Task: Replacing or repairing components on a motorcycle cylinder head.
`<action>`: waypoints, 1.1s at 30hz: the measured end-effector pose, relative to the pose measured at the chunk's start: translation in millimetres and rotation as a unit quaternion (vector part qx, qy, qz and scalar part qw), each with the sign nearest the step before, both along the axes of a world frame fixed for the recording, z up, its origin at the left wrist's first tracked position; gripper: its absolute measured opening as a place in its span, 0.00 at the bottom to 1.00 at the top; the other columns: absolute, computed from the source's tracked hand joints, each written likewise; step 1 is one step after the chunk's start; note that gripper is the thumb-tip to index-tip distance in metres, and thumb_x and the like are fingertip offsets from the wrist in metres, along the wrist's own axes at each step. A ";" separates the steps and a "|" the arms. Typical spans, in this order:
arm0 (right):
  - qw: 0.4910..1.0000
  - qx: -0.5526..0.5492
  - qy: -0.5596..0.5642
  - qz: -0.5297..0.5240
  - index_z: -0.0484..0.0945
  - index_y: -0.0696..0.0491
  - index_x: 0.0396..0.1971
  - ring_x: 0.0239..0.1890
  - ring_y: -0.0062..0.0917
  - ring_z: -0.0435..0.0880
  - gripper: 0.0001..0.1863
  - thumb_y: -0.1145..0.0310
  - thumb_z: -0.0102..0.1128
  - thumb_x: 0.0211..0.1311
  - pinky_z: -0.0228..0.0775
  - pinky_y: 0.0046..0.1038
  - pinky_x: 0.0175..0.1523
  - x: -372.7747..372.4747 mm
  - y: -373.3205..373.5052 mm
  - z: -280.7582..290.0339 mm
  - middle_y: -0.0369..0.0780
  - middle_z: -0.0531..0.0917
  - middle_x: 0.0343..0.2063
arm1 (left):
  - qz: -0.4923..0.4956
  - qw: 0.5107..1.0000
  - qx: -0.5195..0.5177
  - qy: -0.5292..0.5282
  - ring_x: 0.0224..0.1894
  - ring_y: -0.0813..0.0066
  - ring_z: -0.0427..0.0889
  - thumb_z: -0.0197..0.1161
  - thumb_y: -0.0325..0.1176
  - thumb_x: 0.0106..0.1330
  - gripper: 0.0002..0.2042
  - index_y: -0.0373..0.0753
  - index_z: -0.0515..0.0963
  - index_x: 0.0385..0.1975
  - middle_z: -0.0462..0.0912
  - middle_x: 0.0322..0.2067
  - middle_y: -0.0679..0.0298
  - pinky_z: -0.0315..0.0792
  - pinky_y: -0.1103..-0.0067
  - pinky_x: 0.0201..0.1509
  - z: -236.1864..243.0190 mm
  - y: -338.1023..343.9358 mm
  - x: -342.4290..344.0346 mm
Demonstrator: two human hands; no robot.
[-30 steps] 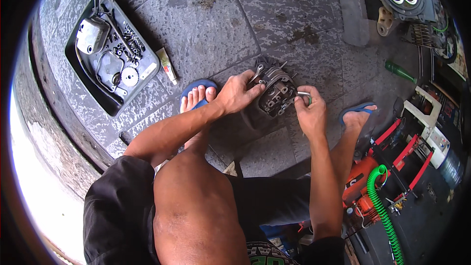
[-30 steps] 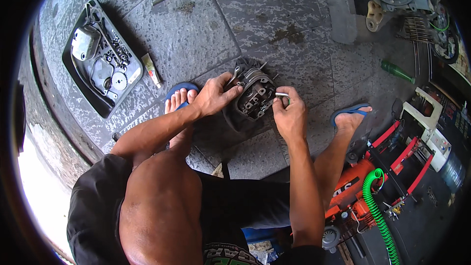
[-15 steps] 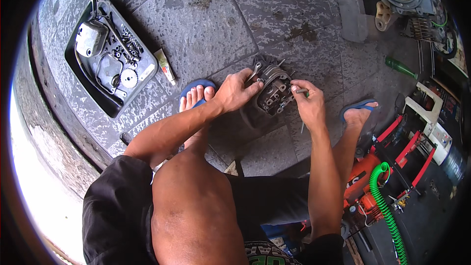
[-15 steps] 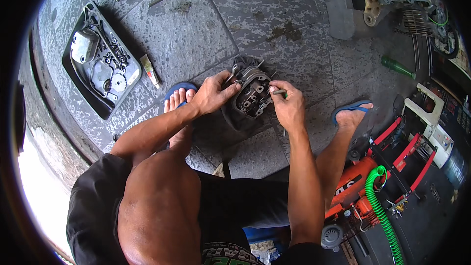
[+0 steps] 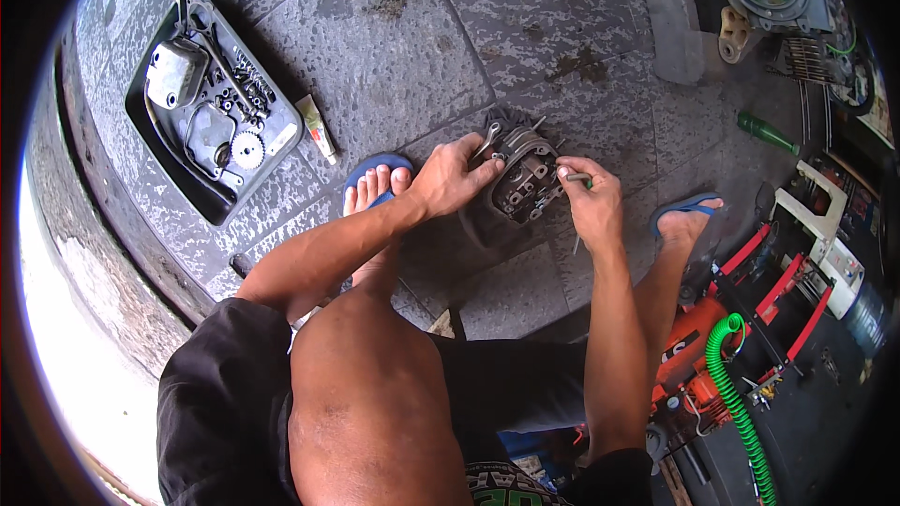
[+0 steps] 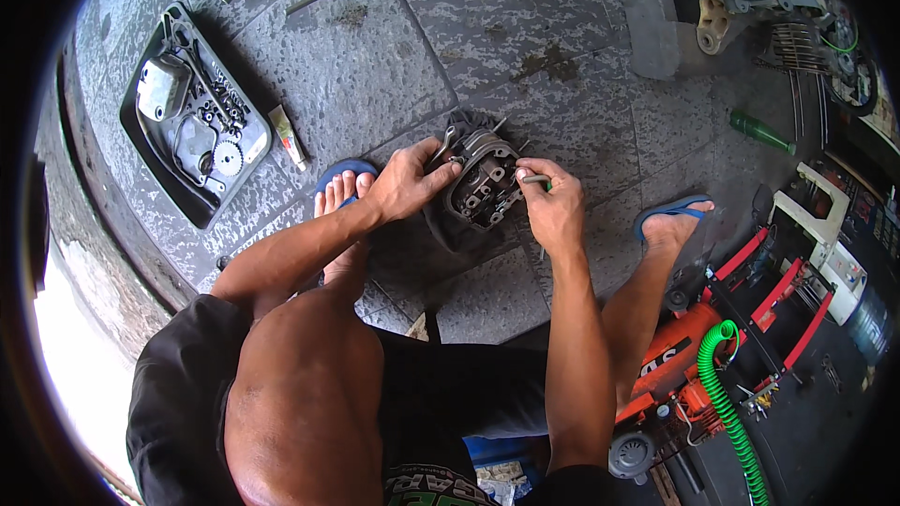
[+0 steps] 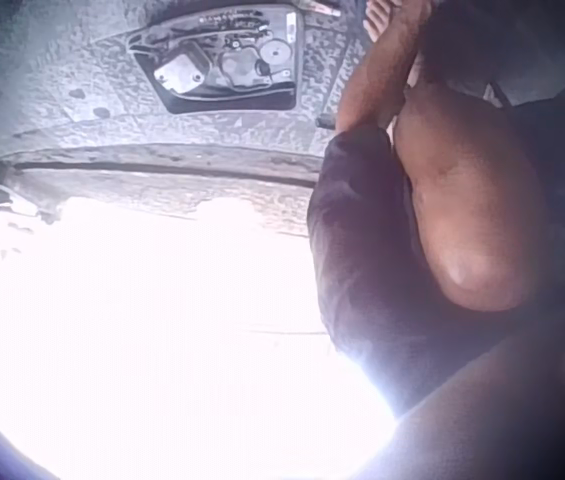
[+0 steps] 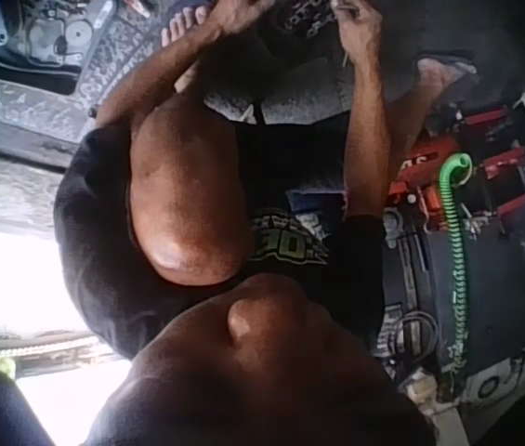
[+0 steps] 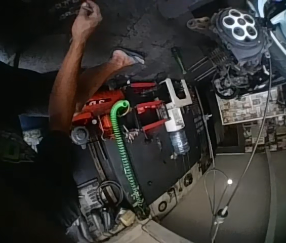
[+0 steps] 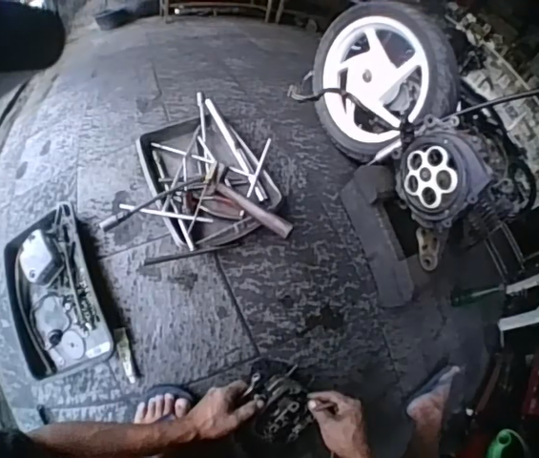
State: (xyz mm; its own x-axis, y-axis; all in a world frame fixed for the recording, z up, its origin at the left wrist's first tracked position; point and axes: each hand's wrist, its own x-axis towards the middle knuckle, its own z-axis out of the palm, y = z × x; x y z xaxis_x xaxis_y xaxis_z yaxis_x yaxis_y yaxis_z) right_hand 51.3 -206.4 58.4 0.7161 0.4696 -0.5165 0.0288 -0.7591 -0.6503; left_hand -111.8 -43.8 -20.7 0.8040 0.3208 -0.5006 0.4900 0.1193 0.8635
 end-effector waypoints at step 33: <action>1.000 -0.020 0.023 -0.003 0.84 0.60 0.40 0.36 0.15 0.79 0.07 0.74 0.65 0.64 0.70 0.20 0.44 8.0 -0.3 5.4 0.35 0.85 0.32 | 0.015 1.000 -0.021 -0.017 0.28 0.54 0.83 0.65 0.44 0.66 0.17 0.34 0.78 0.40 0.80 0.22 0.49 0.73 0.64 0.34 -1.1 0.8 -2.9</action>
State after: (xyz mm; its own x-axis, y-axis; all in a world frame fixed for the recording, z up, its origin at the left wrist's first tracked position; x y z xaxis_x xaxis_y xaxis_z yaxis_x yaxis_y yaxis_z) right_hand 59.3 -206.7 63.8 0.6938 0.4432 -0.5676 -0.0061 -0.7846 -0.6200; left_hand -114.6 -43.0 -21.8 0.8108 0.3241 -0.4874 0.4571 0.1693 0.8731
